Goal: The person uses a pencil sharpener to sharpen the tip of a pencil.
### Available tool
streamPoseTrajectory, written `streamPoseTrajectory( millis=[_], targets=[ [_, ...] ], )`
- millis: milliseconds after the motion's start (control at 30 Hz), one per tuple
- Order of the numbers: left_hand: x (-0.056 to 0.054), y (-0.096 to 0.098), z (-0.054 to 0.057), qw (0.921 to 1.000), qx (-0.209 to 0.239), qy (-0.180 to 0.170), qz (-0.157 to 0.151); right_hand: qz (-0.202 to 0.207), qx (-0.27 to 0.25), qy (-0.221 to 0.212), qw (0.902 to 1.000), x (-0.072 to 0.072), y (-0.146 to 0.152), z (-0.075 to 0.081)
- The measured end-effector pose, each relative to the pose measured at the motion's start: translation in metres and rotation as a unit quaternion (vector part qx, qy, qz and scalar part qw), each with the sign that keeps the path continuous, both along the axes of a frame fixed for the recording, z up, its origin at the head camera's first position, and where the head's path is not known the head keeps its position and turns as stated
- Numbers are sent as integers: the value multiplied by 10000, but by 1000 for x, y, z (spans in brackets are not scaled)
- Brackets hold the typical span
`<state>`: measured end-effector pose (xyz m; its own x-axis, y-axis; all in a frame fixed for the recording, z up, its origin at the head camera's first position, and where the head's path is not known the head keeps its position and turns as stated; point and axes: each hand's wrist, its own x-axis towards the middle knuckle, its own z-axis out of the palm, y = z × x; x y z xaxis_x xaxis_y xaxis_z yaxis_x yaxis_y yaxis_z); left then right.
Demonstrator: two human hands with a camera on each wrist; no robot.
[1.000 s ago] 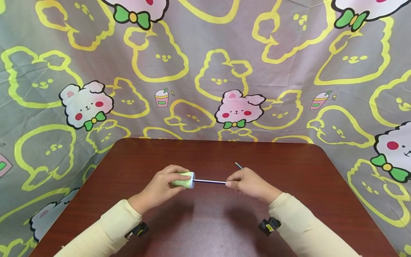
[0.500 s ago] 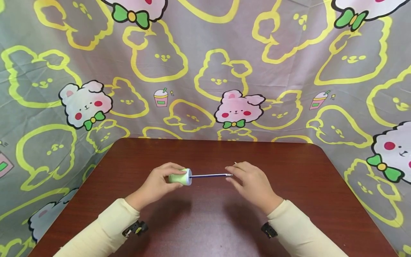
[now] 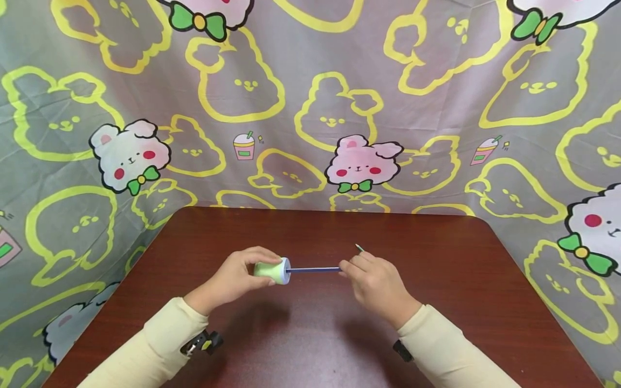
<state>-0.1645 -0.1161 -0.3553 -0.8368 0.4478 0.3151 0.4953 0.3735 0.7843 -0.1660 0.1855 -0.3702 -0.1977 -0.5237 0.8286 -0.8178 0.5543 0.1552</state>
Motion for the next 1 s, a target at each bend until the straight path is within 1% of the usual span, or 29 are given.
streamPoseTrajectory(
  millis=[67, 133, 167, 200, 233, 267, 300, 367, 400, 433, 467, 500, 533, 567, 600, 667, 733, 767, 800, 833, 867, 900, 933, 1000],
  targets=[
    [2, 0, 0, 9999, -9, 162, -34, -65, 51, -263, 9996, 2, 0, 1],
    [3, 1, 0, 9990, -60, 435, -66, -134, 126, -769, 9969, 5, 1, 3],
    [4, 1, 1, 9980, -100, 618, -78, -184, 173, -1139, 9932, 7, 1, 5],
    [5, 2, 1, 9964, -174, 830, -80, -232, 211, -1614, 9864, 8, 1, 7],
    [5, 2, 1, 9938, -263, 1078, -81, -245, 240, -2220, 9744, 9, 2, 10],
    [6, 3, 1, 9906, -349, 1318, -73, -244, 252, -2941, 9551, 10, 3, 14],
    [6, 4, 1, 9871, -427, 1544, -72, -236, 237, -3667, 9297, 11, 3, 18],
    [6, 5, 2, 9798, -536, 1924, -62, -333, 118, -4959, 8677, 10, 5, 25],
    [5, 5, 2, 9769, -567, 2057, -60, -373, 25, -5464, 8367, 9, 6, 29],
    [5, 6, 2, 9750, -571, 2148, -62, -382, -58, -5841, 8108, 8, 7, 31],
    [5, 6, 2, 9738, -569, 2202, -56, -380, -107, -6074, 7934, 7, 7, 33],
    [4, 6, 2, 9733, -562, 2225, -50, -370, -125, -6184, 7849, 6, 8, 34],
    [4, 6, 2, 9733, -555, 2225, -43, -395, -125, -6229, 7812, 5, 8, 34],
    [4, 7, 2, 9741, -550, 2192, -35, -394, -110, -6233, 7809, 4, 8, 35],
    [3, 7, 2, 9750, -562, 2151, -20, -410, -88, -6197, 7837, 4, 8, 35],
    [3, 7, 2, 9780, -581, 2001, 11, -508, -29, -6060, 7938, 3, 8, 34],
    [4, 7, 2, 9824, -567, 1779, 40, -687, -29, -5893, 8050, 4, 9, 34],
    [4, 7, 2, 9845, -549, 1666, 58, -754, -77, -5781, 8125, 5, 9, 34],
    [4, 7, 2, 9866, -519, 1542, 70, -827, -124, -5616, 8232, 6, 9, 33],
    [4, 6, 2, 9889, -466, 1407, 83, -897, -164, -5422, 8353, 8, 9, 33],
    [4, 6, 1, 9910, -397, 1273, 99, -960, -211, -5183, 8496, 9, 9, 32],
    [4, 6, 0, 9929, -310, 1138, 114, -1005, -228, -4854, 8682, 10, 8, 31],
    [4, 6, 0, 9945, -236, 1011, 143, -1015, -236, -4429, 8905, 11, 8, 29],
    [3, 6, 0, 9967, -69, 787, 185, -909, -207, -3333, 9382, 12, 7, 24]
  ],
)
